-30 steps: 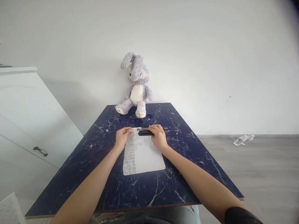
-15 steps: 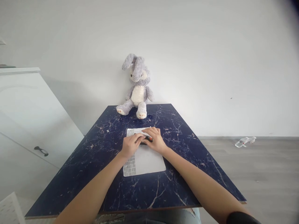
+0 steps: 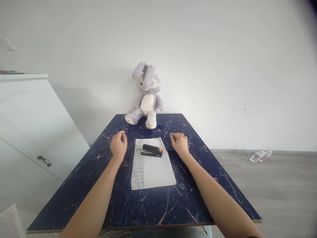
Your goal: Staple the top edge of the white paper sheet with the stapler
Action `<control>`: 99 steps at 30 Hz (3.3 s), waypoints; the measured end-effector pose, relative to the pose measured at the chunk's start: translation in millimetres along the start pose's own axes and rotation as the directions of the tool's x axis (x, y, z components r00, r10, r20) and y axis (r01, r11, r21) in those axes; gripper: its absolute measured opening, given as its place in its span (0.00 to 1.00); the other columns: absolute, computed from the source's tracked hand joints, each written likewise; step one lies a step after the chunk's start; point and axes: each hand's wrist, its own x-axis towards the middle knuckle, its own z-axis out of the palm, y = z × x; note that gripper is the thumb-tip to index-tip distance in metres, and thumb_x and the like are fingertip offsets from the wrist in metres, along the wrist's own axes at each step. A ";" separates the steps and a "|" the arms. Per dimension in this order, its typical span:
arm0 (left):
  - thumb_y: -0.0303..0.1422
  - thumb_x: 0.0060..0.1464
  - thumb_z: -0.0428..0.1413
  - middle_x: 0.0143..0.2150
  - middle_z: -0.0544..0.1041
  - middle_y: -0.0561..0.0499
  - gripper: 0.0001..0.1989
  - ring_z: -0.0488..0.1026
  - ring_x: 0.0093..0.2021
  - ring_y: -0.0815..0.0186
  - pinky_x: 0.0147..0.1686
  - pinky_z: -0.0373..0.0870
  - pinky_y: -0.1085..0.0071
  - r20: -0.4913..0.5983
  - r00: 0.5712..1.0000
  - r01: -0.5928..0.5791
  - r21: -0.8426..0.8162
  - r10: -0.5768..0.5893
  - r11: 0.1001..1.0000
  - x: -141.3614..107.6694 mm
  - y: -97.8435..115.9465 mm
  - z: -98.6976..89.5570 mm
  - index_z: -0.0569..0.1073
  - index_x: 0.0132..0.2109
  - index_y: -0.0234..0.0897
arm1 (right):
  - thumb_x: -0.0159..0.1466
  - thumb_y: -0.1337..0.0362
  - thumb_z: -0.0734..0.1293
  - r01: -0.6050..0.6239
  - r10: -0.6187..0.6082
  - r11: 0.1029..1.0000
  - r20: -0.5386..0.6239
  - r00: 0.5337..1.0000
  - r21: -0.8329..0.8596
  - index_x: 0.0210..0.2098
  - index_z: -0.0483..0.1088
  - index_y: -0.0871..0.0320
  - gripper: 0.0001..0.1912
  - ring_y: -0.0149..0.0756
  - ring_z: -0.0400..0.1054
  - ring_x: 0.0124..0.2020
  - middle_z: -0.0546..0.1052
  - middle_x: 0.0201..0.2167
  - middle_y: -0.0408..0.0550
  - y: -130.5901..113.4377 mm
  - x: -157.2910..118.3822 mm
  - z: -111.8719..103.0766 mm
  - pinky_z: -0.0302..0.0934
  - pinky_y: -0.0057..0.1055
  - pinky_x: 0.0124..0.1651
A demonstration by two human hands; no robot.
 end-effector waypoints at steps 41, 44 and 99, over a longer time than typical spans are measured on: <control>0.34 0.70 0.51 0.42 0.78 0.47 0.09 0.76 0.41 0.61 0.44 0.70 0.67 0.334 0.885 -0.217 -0.321 0.324 0.922 -25.5 31.1 32.9 0.76 0.47 0.39 | 0.63 0.61 0.73 0.131 -0.327 0.898 0.437 0.838 0.421 0.47 0.75 0.55 0.14 0.39 0.72 0.36 0.79 0.38 0.47 -39.7 -21.9 23.5 0.62 0.33 0.42; 0.34 0.70 0.51 0.45 0.80 0.47 0.11 0.79 0.43 0.60 0.47 0.72 0.65 0.375 0.871 -0.196 -0.330 0.318 0.924 -23.9 27.0 33.8 0.77 0.51 0.40 | 0.62 0.61 0.73 0.047 -0.242 0.890 0.383 0.891 0.454 0.46 0.75 0.55 0.13 0.39 0.73 0.37 0.80 0.37 0.45 -34.8 -19.5 25.5 0.63 0.34 0.44; 0.39 0.66 0.59 0.46 0.86 0.49 0.11 0.83 0.48 0.57 0.54 0.77 0.59 0.551 0.699 -0.219 -0.442 0.456 0.870 -21.9 33.2 26.3 0.85 0.46 0.44 | 0.59 0.51 0.72 -0.315 0.151 0.528 0.278 0.949 0.789 0.43 0.75 0.54 0.17 0.42 0.70 0.41 0.77 0.40 0.46 -9.8 -6.1 25.4 0.66 0.36 0.47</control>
